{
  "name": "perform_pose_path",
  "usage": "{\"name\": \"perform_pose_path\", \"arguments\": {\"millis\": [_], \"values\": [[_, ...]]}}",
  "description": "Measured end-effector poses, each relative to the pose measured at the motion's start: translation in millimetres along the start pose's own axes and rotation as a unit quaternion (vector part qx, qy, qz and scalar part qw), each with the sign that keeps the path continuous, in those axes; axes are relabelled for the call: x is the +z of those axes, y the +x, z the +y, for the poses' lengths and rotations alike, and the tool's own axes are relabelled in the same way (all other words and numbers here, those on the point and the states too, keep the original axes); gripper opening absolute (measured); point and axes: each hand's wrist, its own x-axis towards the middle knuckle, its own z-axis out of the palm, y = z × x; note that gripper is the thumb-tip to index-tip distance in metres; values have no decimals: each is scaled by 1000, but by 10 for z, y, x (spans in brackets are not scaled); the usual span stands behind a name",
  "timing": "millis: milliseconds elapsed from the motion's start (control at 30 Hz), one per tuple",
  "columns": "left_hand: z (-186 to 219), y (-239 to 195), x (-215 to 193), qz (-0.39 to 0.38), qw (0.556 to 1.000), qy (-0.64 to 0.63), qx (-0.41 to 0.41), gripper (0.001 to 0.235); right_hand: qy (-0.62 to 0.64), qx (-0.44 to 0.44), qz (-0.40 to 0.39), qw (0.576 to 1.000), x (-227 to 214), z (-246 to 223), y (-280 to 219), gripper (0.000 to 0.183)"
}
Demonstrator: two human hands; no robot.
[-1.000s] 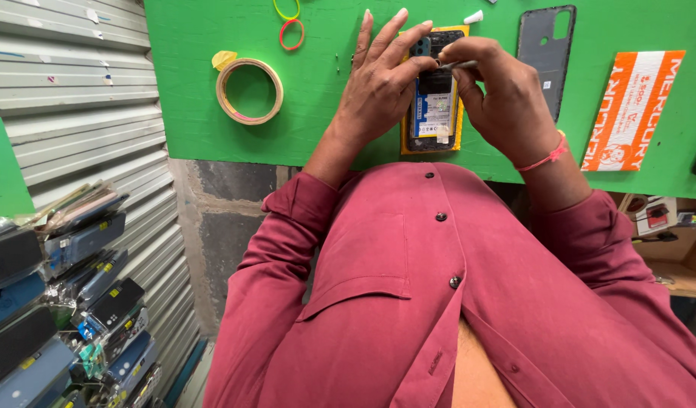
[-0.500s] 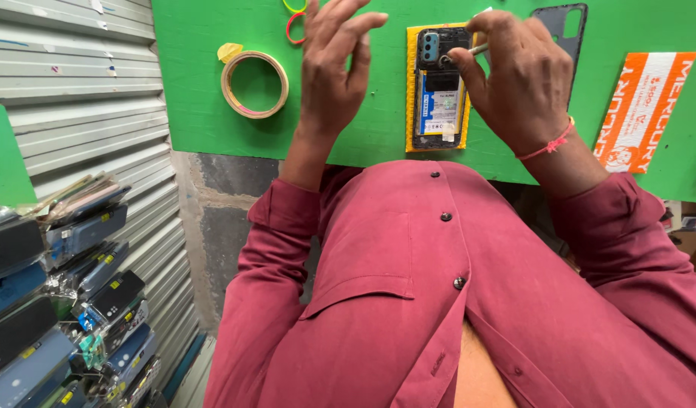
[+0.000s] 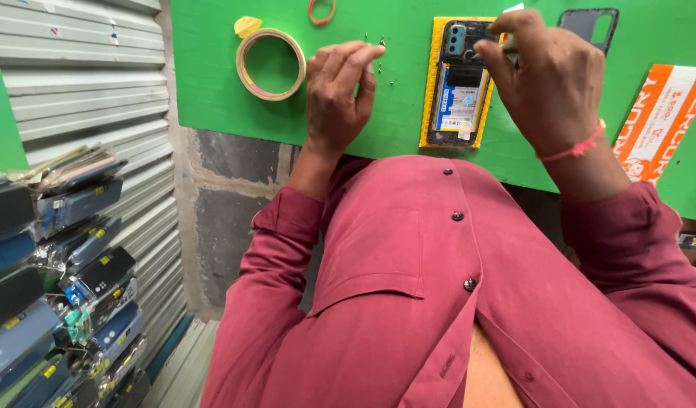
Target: The person reassembles a smartphone by inserting the battery, aligning the back cover, and securing it with screws. They use a screwdriver to fasten screws and handle small components like the SIM tray and screws on a green workbench.
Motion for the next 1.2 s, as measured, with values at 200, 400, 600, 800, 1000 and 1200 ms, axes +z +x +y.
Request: {"name": "perform_pose_path", "arguments": {"millis": [200,400,600,800,1000,1200], "values": [[34,-15,-45,-103,993,43,37,21,115,-43,-20,992,-111,-6,45,24],[42,45,-58,-143,985,74,63,16,31,-66,54,996,-114,-74,8,34],[81,157,-33,-158,978,106,82,15,101,-11,-34,994,-36,-22,-38,20],[177,148,-66,-99,992,-18,71,15,124,-11,-37,992,-1,25,-94,31],[460,109,201,-96,971,-219,5,11,175,-21,-20,984,28,58,-109,38],[623,91,410,-126,959,-255,-7,13,183,-1,7,983,110,77,-176,31]]}}
